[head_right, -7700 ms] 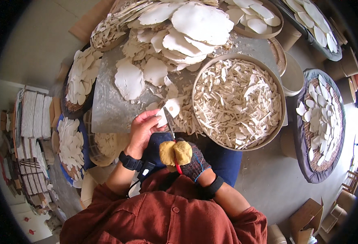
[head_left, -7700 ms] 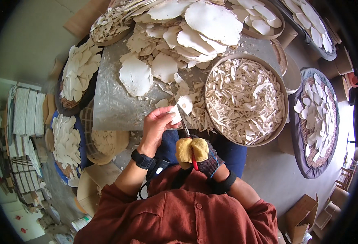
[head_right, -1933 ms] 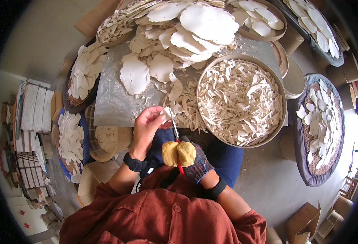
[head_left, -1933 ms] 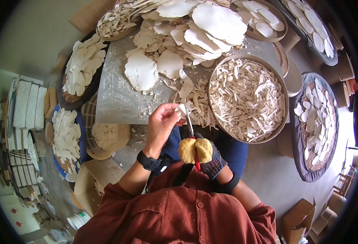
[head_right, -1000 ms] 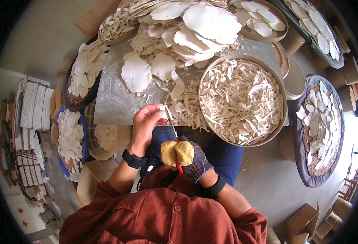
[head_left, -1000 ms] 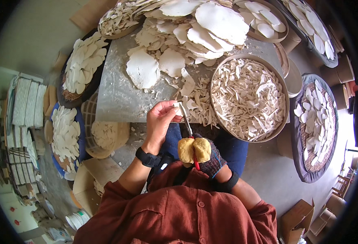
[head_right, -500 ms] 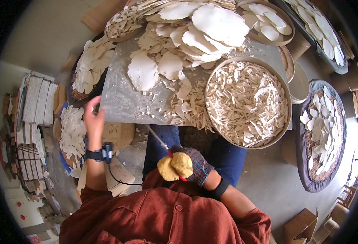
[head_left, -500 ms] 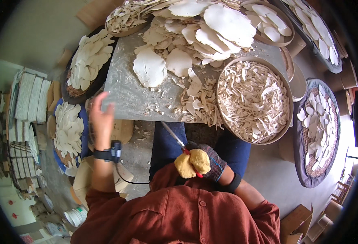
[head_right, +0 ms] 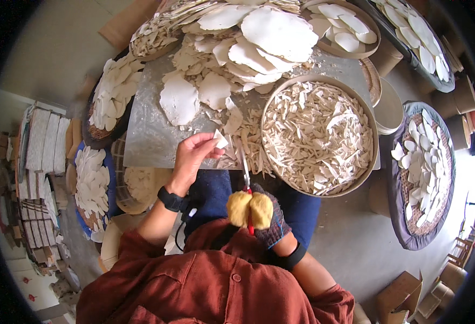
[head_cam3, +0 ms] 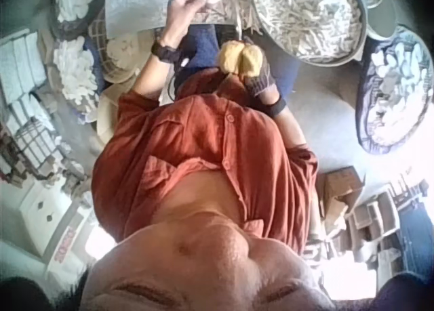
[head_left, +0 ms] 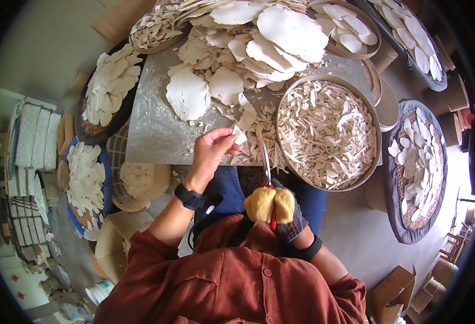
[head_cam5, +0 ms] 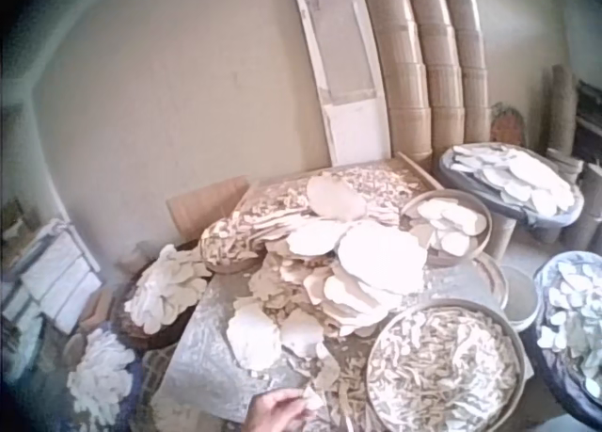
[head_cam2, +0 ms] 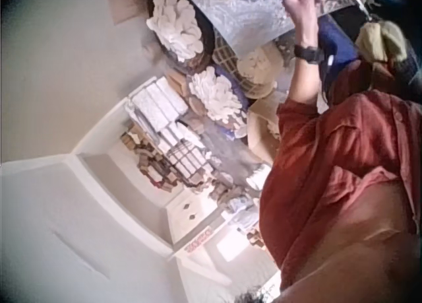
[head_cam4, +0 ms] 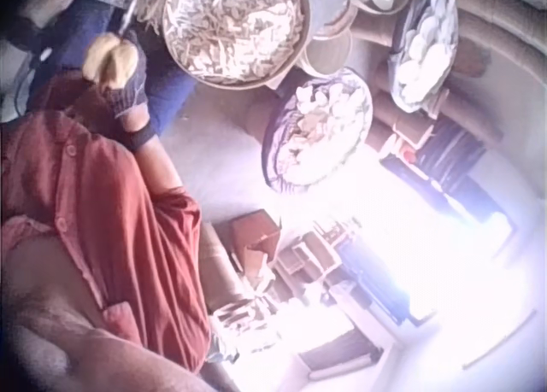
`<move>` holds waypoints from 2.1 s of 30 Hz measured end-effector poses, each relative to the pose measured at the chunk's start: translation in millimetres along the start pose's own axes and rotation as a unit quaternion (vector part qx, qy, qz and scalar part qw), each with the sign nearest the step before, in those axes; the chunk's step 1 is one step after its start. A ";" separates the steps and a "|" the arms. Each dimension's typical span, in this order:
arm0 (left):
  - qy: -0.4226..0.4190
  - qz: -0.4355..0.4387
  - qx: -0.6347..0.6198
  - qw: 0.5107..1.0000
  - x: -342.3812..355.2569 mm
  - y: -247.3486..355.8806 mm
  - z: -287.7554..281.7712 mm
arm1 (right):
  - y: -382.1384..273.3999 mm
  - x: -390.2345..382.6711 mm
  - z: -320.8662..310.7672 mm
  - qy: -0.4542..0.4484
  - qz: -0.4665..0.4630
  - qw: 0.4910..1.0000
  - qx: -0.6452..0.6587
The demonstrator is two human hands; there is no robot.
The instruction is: The person picks up pieces of white material from a pile, trims their edges using shears, and drops the trimmings into a bowl.
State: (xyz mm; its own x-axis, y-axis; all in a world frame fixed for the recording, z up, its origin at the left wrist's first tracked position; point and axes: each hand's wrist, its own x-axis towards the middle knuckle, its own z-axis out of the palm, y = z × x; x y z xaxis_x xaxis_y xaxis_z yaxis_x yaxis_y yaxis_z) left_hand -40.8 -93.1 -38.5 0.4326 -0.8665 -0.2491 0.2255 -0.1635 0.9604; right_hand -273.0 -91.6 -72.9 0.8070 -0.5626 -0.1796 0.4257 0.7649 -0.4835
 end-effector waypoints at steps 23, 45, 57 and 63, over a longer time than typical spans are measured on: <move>-0.006 -0.035 -0.038 0.999 -28.6 -2.2 4.7 | 6.9 8.2 -9.1 -0.053 0.049 0.953 -0.295; 0.067 0.121 0.477 0.868 44.0 10.3 -5.8 | -3.3 11.9 12.1 -0.107 -0.069 0.807 -0.576; -0.008 0.120 0.280 0.953 36.1 15.8 -12.7 | 11.7 8.8 -23.2 0.007 0.014 0.971 -0.240; -0.131 -0.058 0.117 0.983 4.2 26.3 -17.3 | 16.1 24.9 -25.0 -0.050 0.080 0.989 0.116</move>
State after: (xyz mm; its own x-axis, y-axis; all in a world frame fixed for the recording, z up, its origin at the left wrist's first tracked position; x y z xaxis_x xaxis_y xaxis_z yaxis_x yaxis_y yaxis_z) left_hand -18.0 -92.9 -16.5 0.1687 -0.9224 -0.3473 0.0406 -0.3456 0.9375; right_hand -256.3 -101.2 -106.6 0.9028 -0.4041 -0.1473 0.3628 0.8993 -0.2442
